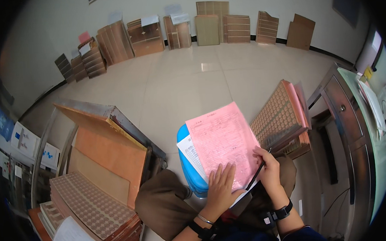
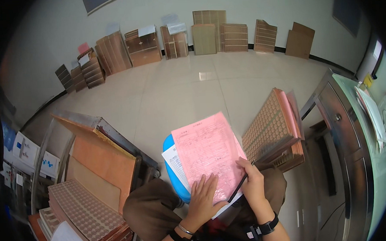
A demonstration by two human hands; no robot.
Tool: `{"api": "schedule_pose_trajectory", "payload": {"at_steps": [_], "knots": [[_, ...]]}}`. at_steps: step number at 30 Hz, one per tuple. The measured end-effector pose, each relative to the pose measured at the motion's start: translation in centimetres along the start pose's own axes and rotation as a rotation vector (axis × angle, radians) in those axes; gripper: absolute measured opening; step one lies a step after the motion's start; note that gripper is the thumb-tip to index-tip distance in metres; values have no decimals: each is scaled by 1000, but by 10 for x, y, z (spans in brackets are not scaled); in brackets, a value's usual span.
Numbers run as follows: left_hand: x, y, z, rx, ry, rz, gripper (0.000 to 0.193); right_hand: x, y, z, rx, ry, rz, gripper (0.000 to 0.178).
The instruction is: Inspecting metal sheets with circular components and recording data on an inspection form.
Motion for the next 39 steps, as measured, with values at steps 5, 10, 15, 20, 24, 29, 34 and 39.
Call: {"api": "schedule_pose_trajectory", "payload": {"at_steps": [5,10,15,20,24,29,34,39], "knots": [[0,4,2,76,-75,-78,80,-8,11,24,-192,696,105,25],[9,-6,27,132,-392,-410,44,-29,23,11,-311,935,80,44],[8,-14,28,227,-638,-473,37,-99,26,-29,-438,749,126,32],[6,-43,46,424,-868,-516,40,-114,34,-4,-377,621,150,13],[26,-47,63,320,-1147,-766,57,-124,38,-14,-298,553,303,6],[32,-49,64,253,-1233,-829,65,-121,36,4,-194,451,280,10],[15,-62,62,375,-971,-559,49,-111,32,20,-123,283,201,17],[9,-73,63,411,-919,-568,38,-122,32,8,-129,255,240,20]]}}
Point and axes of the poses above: each hand's wrist, its own y-axis towards the middle knuckle, its own x-axis out of the back of the hand, z = x × y, the point moved 10 cm from there along y, towards the middle knuckle, and after that the axes turned 11 degrees about -x, right-handed, at the moved point
